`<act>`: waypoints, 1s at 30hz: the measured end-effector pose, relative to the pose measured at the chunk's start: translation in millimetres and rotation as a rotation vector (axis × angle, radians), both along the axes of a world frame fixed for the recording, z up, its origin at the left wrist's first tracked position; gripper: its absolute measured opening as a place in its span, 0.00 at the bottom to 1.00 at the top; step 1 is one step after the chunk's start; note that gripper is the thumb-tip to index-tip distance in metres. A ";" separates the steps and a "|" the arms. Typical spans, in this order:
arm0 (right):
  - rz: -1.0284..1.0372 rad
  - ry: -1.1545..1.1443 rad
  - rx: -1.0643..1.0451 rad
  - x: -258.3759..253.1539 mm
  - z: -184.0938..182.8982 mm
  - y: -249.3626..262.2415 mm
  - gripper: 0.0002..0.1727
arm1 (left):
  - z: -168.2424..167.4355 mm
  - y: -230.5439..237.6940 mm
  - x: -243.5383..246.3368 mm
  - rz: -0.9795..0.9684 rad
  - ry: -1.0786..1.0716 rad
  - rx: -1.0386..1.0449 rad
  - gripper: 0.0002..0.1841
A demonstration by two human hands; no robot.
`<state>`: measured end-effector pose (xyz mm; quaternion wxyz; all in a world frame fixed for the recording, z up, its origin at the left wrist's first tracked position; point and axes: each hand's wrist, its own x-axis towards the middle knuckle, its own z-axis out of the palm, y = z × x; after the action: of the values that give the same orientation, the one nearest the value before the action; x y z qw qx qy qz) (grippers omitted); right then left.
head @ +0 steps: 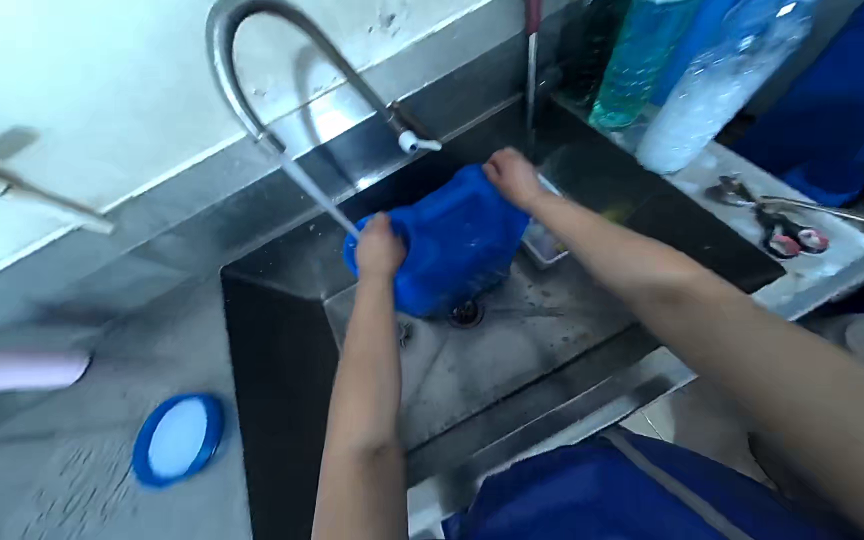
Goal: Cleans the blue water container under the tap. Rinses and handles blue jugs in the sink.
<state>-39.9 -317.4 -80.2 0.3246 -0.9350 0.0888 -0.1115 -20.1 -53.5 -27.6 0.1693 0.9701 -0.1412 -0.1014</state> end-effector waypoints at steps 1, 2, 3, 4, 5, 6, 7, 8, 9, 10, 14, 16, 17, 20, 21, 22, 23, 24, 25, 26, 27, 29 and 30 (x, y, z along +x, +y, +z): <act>0.057 -0.003 -0.033 -1.6 10.6 2.9 0.17 | -3.7 -4.3 6.5 0.019 0.028 -0.071 0.23; 0.151 -0.039 -0.055 -2.8 22.7 12.4 0.19 | -7.4 -2.0 11.7 0.067 0.060 -0.187 0.22; 0.268 -0.063 -0.085 -4.0 28.5 26.2 0.24 | -10.4 3.8 14.1 0.155 0.110 -0.352 0.21; 0.367 -0.065 -0.135 -2.3 27.7 41.5 0.27 | -11.6 10.0 16.6 0.258 0.192 -0.562 0.19; 0.431 -0.038 -0.169 -0.8 22.7 55.8 0.29 | -7.4 15.1 16.9 0.369 0.305 -0.808 0.20; 0.438 -0.020 -0.220 -0.8 15.0 67.1 0.28 | -1.7 18.0 15.3 0.479 0.389 -1.023 0.21; 0.402 -0.004 -0.249 -0.8 10.4 73.9 0.25 | 3.3 19.2 14.7 0.537 0.424 -1.192 0.19; 0.365 0.016 -0.258 0.5 10.0 75.8 0.25 | 7.5 18.8 14.1 0.534 0.415 -1.311 0.17; 0.347 0.028 -0.264 3.4 10.8 76.1 0.25 | 10.6 17.6 13.0 0.519 0.361 -1.368 0.17; 0.347 0.016 -0.273 6.2 10.0 76.7 0.25 | 13.6 17.4 10.8 0.516 0.288 -1.360 0.19; 0.307 -0.050 -0.365 12.1 2.9 75.6 0.22 | 18.5 27.1 3.7 0.429 0.068 -1.057 0.16; 0.266 -0.067 -0.393 15.5 0.8 77.0 0.21 | 21.3 55.8 -6.4 0.307 -0.084 -0.742 0.19; 0.255 -0.060 -0.388 16.5 0.8 77.4 0.22 | 22.8 74.9 -13.4 0.259 -0.159 -0.572 0.22; 0.231 -0.036 -0.378 18.9 1.1 78.8 0.21 | 19.6 148.6 -35.5 0.279 -0.286 -0.137 0.22; 0.221 -0.044 -0.378 18.8 1.8 80.2 0.21 | 17.2 177.5 -43.0 0.322 -0.308 -0.056 0.21; 0.208 -0.050 -0.384 18.9 2.5 81.9 0.21 | 15.5 206.9 -52.1 0.375 -0.331 -0.011 0.20; 0.199 -0.046 -0.393 18.8 3.9 84.0 0.20 | 13.1 237.2 -62.8 0.428 -0.358 0.011 0.20; 0.195 -0.023 -0.398 17.9 7.7 87.1 0.20 | 9.3 267.1 -75.3 0.490 -0.376 0.017 0.20; 0.196 0.008 -0.401 16.0 12.8 91.0 0.21 | 2.3 296.5 -89.3 0.554 -0.392 0.011 0.20; 0.200 0.036 -0.404 14.3 18.0 94.3 0.21 | -6.4 323.6 -103.3 0.606 -0.385 -0.004 0.21; 0.204 0.056 -0.399 13.8 22.8 95.4 0.22 | -19.1 347.6 -116.5 0.629 -0.367 -0.023 0.24; 0.219 0.069 -0.386 14.4 24.9 91.0 0.24 | -60.7 388.4 -136.1 0.592 -0.371 0.003 0.34; 0.226 0.066 -0.399 16.2 22.8 87.5 0.26 | -81.0 400.0 -141.6 0.557 -0.435 0.030 0.39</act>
<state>-23.7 -229.9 -57.4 0.1406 -0.9878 -0.0298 -0.0592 -161.6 346.4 -108.6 0.1420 0.9727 0.0975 0.1558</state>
